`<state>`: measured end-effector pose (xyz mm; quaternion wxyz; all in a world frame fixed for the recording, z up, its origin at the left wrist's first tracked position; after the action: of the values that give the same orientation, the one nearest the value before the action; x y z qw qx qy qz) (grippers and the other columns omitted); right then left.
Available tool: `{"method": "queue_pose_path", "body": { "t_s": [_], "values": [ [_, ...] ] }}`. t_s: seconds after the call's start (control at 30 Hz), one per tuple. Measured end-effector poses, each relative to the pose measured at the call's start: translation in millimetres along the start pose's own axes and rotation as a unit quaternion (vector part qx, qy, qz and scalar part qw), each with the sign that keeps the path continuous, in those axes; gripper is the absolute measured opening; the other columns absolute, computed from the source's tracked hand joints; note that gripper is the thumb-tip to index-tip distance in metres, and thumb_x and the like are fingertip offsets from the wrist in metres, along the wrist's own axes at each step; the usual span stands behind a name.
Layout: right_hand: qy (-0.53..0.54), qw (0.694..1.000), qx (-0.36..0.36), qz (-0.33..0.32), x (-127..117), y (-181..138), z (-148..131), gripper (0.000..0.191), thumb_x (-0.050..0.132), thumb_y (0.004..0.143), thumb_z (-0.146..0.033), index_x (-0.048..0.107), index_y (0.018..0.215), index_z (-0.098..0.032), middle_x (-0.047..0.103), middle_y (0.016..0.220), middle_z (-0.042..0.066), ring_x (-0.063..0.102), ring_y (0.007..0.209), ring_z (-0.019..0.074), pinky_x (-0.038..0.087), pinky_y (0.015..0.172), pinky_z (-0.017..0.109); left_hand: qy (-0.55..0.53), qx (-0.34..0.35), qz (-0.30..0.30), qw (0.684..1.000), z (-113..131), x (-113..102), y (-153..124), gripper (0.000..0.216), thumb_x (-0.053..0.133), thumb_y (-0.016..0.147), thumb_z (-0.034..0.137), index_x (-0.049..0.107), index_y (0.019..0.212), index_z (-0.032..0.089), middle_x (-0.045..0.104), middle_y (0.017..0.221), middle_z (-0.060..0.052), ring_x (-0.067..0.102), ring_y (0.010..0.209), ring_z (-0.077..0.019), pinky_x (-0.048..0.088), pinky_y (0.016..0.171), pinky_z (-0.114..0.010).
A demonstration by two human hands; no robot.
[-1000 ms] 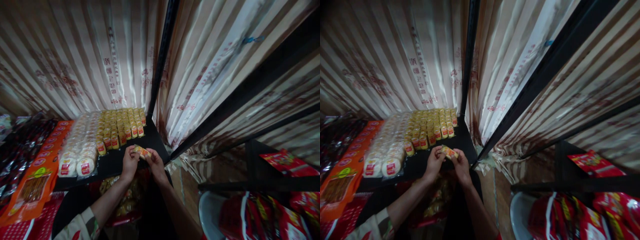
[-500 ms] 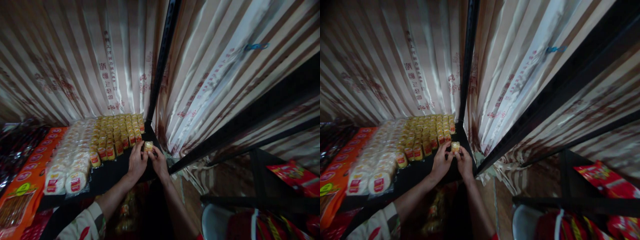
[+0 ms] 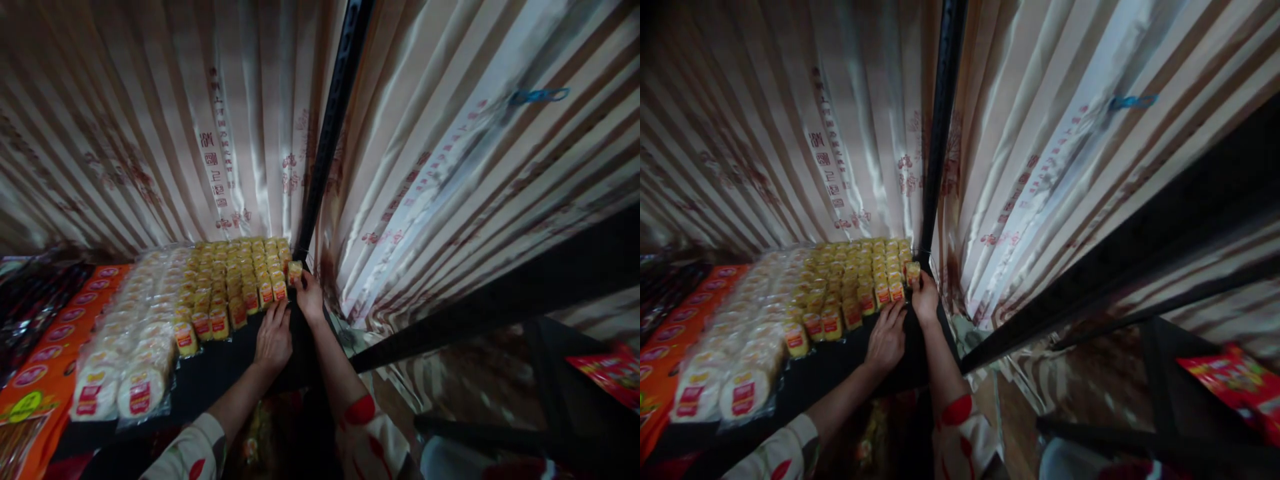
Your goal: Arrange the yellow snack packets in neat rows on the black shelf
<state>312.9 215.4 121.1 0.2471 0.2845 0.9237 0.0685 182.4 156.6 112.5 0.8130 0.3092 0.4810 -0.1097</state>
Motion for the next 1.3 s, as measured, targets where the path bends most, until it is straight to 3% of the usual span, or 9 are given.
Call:
{"method": "queue_pose_path", "body": {
  "t_s": [0.3,0.5,0.63,0.77,0.9,1.1,1.3],
  "values": [
    [-0.047,0.999,-0.027,-0.002,20.8,7.9,8.0,0.033,0.041,0.084,-0.029,0.063,0.107,-0.018,0.065,0.101,0.009,0.057,0.097,0.0219,0.042,0.090,0.036,0.008,0.004,0.011,1.000,-2.3,8.1,-0.9,0.048,0.040,0.071,0.003,0.055,0.115,0.011,0.048,0.133,-0.013,0.039,0.126,-0.0276,0.040,0.101,-0.045],
    [-0.063,0.996,-0.052,-0.030,24.3,10.0,4.2,0.030,0.041,0.084,-0.026,0.065,0.100,-0.017,0.064,0.097,0.011,0.056,0.095,0.0230,0.042,0.088,0.035,0.014,-0.004,-0.016,1.000,-0.9,9.1,-1.0,0.048,0.039,0.072,0.004,0.054,0.117,0.009,0.046,0.135,-0.014,0.038,0.127,-0.0281,0.039,0.101,-0.045],
    [-0.035,0.998,-0.045,0.001,25.3,6.5,2.2,0.033,0.042,0.084,-0.030,0.058,0.108,-0.015,0.061,0.103,0.011,0.054,0.099,0.0224,0.041,0.090,0.035,0.007,-0.010,-0.014,1.000,0.3,6.8,-0.4,0.047,0.039,0.072,0.005,0.055,0.116,0.010,0.048,0.133,-0.014,0.039,0.126,-0.0276,0.038,0.102,-0.043],
    [0.011,0.999,-0.016,0.029,26.6,2.7,2.1,0.029,0.045,0.082,-0.034,0.054,0.102,-0.016,0.060,0.095,0.009,0.056,0.087,0.0198,0.044,0.082,0.033,0.004,-0.002,-0.015,1.000,0.2,5.0,0.0,0.046,0.039,0.073,0.005,0.056,0.115,0.009,0.050,0.131,-0.015,0.041,0.125,-0.0283,0.040,0.101,-0.044],
    [0.018,0.999,-0.024,0.011,25.8,3.6,4.7,0.022,0.046,0.081,-0.034,0.053,0.095,-0.018,0.059,0.089,0.006,0.056,0.080,0.0179,0.046,0.075,0.031,0.010,0.009,-0.004,1.000,-1.6,6.4,-0.7,0.044,0.040,0.073,0.005,0.058,0.113,0.011,0.049,0.132,-0.013,0.039,0.127,-0.0272,0.039,0.102,-0.043],
    [0.028,0.999,-0.026,0.037,24.1,5.4,17.6,0.029,0.047,0.080,-0.033,0.056,0.102,-0.017,0.061,0.099,0.007,0.056,0.090,0.0186,0.044,0.085,0.034,0.019,0.024,-0.001,1.000,-1.2,5.7,-2.0,0.040,0.039,0.074,0.006,0.060,0.108,0.010,0.048,0.133,-0.013,0.040,0.126,-0.0272,0.041,0.101,-0.042],
    [0.063,0.998,0.003,0.030,25.5,3.9,22.5,0.038,0.051,0.077,-0.035,0.057,0.109,-0.015,0.060,0.108,0.010,0.057,0.093,0.0196,0.047,0.082,0.034,0.007,0.025,-0.002,1.000,0.3,1.2,-2.2,0.036,0.041,0.074,0.006,0.061,0.104,0.012,0.050,0.131,-0.013,0.041,0.125,-0.0274,0.043,0.099,-0.042]
  ]
}}
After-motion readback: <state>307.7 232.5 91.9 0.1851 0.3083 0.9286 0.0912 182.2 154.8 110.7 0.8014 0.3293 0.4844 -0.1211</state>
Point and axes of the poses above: each hand's wrist, its own y-axis towards the middle knuckle, its own x-axis out of the palm, z = x × y, the point moved 1 cm from there along y, towards the middle knuckle
